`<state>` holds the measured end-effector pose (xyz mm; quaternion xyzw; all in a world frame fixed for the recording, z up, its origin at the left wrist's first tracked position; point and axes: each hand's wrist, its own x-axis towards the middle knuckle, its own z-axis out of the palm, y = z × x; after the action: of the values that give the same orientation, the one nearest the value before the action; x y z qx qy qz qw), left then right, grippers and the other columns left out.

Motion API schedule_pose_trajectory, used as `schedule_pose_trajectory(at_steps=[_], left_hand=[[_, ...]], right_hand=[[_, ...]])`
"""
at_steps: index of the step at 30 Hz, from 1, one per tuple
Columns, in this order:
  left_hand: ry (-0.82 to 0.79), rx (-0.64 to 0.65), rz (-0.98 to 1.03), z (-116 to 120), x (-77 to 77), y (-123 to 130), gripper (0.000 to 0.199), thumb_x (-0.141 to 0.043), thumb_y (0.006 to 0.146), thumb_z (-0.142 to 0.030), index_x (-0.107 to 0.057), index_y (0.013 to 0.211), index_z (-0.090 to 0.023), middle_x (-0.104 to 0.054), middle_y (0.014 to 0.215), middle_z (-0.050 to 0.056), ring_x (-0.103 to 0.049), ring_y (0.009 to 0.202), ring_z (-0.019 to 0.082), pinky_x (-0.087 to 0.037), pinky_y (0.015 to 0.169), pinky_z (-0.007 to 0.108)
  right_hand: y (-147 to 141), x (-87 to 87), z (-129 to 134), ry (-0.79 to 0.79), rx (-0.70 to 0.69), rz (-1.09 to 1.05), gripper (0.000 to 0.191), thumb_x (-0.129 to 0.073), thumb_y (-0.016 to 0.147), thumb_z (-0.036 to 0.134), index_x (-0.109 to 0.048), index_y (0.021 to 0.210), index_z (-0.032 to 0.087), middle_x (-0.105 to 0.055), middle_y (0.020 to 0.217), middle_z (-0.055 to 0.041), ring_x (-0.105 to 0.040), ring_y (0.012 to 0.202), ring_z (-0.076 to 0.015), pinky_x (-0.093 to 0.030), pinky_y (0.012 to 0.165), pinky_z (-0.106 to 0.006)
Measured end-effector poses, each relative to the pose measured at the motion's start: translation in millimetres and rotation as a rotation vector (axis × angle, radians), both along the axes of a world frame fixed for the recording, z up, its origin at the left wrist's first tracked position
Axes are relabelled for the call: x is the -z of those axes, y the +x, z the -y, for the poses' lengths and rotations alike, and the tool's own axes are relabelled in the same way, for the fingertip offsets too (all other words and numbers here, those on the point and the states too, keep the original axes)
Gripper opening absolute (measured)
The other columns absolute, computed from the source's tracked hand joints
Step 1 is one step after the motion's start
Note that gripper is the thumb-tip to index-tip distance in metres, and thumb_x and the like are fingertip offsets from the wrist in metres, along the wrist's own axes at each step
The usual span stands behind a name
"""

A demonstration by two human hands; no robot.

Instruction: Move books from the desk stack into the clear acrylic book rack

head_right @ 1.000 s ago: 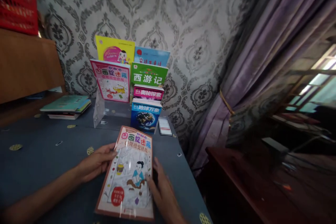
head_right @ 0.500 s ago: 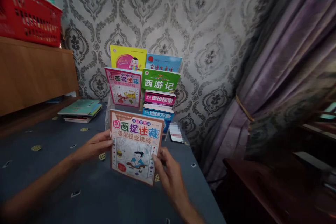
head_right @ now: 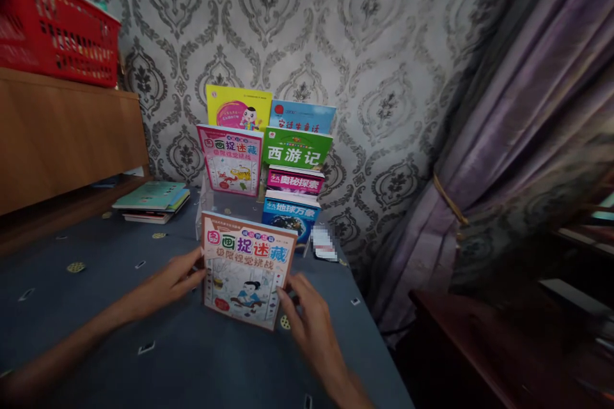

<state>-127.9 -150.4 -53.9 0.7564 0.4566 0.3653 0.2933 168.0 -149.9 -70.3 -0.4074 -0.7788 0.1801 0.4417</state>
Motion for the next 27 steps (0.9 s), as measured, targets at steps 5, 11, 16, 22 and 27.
schedule_pose_trajectory(at_steps=[5,11,16,22,27], left_hand=[[0.168,-0.028,-0.123,0,-0.8,-10,0.012,-0.053,0.091,-0.029,-0.062,0.098,-0.025,-0.07,0.087,0.002,-0.066,0.088,0.023,-0.052,0.081,0.034],[0.265,-0.081,-0.223,-9,-17.8,-21,0.022,-0.046,0.093,-0.028,-0.061,0.109,-0.024,-0.074,0.102,0.008,-0.069,0.097,0.026,-0.053,0.085,0.037],[0.276,-0.2,-0.368,-25,-44.6,-36,0.022,-0.045,0.092,-0.028,-0.059,0.107,-0.02,-0.072,0.113,0.011,-0.068,0.107,0.028,-0.052,0.095,0.042],[0.393,-0.317,-0.418,-53,-93.8,-55,0.025,-0.046,0.089,-0.025,-0.06,0.109,-0.019,-0.073,0.114,0.012,-0.068,0.109,0.029,-0.053,0.095,0.042],[0.587,-0.459,-0.399,-84,-141.1,-61,0.026,-0.044,0.09,-0.025,-0.061,0.109,-0.018,-0.073,0.108,0.012,-0.069,0.102,0.029,-0.053,0.089,0.041]], right_hand=[[-2,-11.9,-4,0.052,-0.031,0.055,0.027,-0.049,0.099,0.038,-0.07,0.091,0.022,-0.068,0.081,-0.0061,-0.066,0.073,-0.0213,-0.054,0.065,-0.03],[-21,-21.5,-13,0.031,-0.059,0.014,0.024,-0.046,0.098,0.034,-0.063,0.086,0.022,-0.067,0.08,-0.0052,-0.066,0.074,-0.0208,-0.052,0.064,-0.029],[-38,-34.2,-40,0.055,-0.088,-0.017,0.019,-0.048,0.096,0.031,-0.063,0.09,0.021,-0.07,0.087,-0.0074,-0.066,0.079,-0.0227,-0.054,0.069,-0.032],[-61,-80.3,-88,0.174,-0.103,-0.029,0.018,-0.049,0.092,0.028,-0.064,0.1,0.021,-0.072,0.093,-0.0083,-0.068,0.085,-0.0244,-0.055,0.073,-0.036],[-78,-136.5,-127,0.322,-0.035,-0.026,0.018,-0.051,0.09,0.024,-0.065,0.099,0.021,-0.071,0.091,-0.0075,-0.066,0.088,-0.0247,-0.053,0.079,-0.037]])
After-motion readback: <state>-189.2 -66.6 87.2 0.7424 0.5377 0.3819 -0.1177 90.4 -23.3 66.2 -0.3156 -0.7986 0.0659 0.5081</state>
